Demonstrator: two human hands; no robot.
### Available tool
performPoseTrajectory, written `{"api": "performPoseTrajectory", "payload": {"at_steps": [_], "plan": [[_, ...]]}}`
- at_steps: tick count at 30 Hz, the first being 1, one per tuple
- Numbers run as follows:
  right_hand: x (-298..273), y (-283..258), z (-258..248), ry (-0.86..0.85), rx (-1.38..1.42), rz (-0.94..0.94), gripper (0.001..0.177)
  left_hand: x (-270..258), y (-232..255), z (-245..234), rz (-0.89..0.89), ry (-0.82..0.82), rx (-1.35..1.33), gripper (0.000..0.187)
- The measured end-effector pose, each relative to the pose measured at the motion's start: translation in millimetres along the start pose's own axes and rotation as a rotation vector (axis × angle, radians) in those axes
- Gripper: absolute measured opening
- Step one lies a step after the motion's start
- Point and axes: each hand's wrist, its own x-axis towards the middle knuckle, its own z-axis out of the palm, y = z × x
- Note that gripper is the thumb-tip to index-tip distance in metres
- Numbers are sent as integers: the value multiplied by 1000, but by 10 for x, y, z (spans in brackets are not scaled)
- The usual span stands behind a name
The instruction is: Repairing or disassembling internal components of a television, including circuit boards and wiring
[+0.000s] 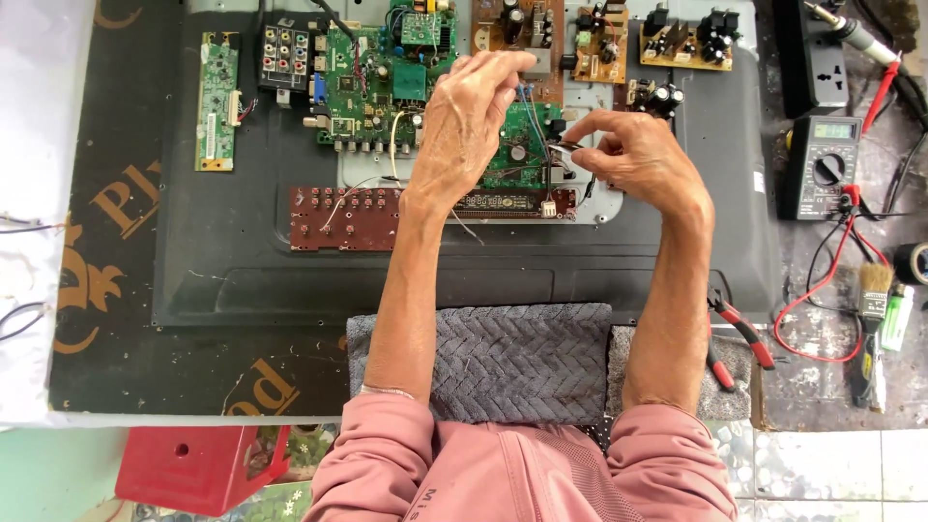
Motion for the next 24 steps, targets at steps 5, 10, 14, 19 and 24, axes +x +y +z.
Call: {"api": "performPoseTrajectory", "payload": {"at_steps": [5,10,14,19,24], "plan": [[-62,43,9,64,72,-101,19,2,89,59,-70,-48,7,20],[-37,94,43,94,138,-149,19,-32,-16,183,-158,-81,62,23],[52,226,68,117,214,-163,19,31,99,176,-188,-171,215,26],[151,523,109,176,329,-287,23,1,74,203,-87,-107,378,11],[170,522,87,117,341,-194,22,4,117,142,-193,-284,132,35]]}}
